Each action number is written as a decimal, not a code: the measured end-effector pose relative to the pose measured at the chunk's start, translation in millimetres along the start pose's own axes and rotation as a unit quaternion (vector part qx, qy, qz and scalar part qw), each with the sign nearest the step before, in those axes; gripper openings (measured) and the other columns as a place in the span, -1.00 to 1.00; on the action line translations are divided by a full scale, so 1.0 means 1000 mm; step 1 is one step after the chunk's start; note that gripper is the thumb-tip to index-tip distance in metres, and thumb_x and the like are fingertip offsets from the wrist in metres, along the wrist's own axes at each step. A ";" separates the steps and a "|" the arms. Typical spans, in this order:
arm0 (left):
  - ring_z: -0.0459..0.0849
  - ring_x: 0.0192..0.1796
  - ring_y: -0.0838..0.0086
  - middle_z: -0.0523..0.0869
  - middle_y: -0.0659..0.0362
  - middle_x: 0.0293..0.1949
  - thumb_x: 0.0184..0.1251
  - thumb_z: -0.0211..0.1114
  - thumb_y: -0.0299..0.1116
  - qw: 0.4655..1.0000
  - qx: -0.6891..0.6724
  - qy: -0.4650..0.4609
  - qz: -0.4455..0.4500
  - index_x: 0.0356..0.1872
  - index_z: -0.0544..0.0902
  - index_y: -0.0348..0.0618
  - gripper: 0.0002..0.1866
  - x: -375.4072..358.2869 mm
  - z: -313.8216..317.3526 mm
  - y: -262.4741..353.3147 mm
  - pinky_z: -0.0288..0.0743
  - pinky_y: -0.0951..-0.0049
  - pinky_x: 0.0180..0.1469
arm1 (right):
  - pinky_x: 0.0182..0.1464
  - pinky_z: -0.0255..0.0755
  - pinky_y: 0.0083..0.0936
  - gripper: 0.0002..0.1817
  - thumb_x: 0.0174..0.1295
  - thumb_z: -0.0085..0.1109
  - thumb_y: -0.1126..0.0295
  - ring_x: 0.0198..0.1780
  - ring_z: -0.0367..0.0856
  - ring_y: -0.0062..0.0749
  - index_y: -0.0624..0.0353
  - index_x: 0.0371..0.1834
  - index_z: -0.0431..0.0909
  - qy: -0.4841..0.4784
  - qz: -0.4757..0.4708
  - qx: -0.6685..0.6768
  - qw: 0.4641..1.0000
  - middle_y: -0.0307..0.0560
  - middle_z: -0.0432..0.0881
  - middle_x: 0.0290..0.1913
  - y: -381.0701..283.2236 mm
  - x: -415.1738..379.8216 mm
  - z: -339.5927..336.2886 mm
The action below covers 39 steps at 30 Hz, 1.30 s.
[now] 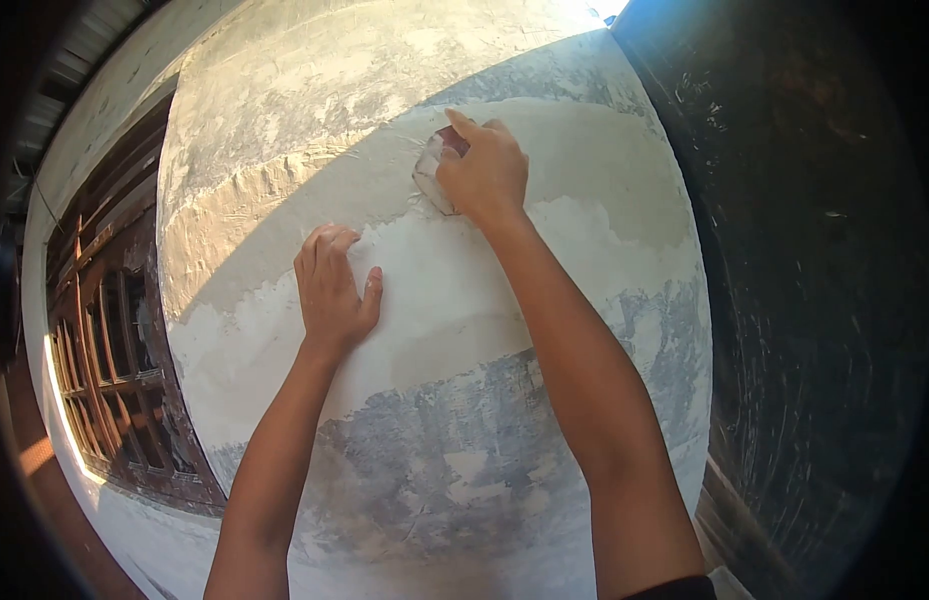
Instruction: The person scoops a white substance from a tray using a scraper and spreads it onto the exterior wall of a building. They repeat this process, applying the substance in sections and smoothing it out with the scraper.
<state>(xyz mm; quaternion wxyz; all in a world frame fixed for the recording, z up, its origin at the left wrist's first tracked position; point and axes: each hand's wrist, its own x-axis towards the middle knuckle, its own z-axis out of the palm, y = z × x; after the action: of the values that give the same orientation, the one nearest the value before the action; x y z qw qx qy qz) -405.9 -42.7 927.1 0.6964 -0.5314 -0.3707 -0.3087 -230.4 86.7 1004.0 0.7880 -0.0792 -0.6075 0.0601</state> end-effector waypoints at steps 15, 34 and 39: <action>0.40 0.25 0.09 0.52 0.04 0.04 0.08 0.30 -0.34 1.000 0.007 -0.007 0.003 0.08 0.42 -0.16 -0.50 -0.001 -0.001 -0.001 0.20 0.10 0.25 | 0.12 0.32 -0.29 -0.51 0.07 0.18 0.39 -0.07 0.62 -0.32 -0.14 0.15 0.67 0.043 0.049 -0.076 0.995 -0.16 0.64 -0.16 0.001 0.000 -0.005; 0.40 0.25 0.09 0.51 0.05 0.05 0.08 0.28 -0.29 1.000 0.016 -0.016 0.003 0.05 0.44 -0.13 -0.54 0.001 0.002 -0.001 0.23 0.11 0.23 | 0.15 0.39 -0.20 -0.51 0.09 0.15 0.36 -0.02 0.62 -0.15 -0.15 0.17 0.66 0.010 0.049 -0.010 0.999 -0.04 0.64 -0.14 0.026 -0.021 -0.013; 0.40 0.26 0.08 0.50 0.04 0.07 0.11 0.25 -0.28 0.999 0.033 -0.020 0.005 0.05 0.44 -0.11 -0.55 -0.002 0.003 0.000 0.23 0.10 0.24 | 0.14 0.43 -0.27 -0.47 0.09 0.20 0.35 0.00 0.62 -0.14 -0.12 0.22 0.62 0.082 0.122 -0.073 0.986 -0.05 0.63 -0.09 0.040 -0.013 -0.024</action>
<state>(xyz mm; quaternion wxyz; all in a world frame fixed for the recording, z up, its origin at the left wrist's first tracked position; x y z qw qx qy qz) -407.4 -39.6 925.4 0.7076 -0.5161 -0.3914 -0.2823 -210.0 122.0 978.0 0.8143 -0.2150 -0.5290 0.1042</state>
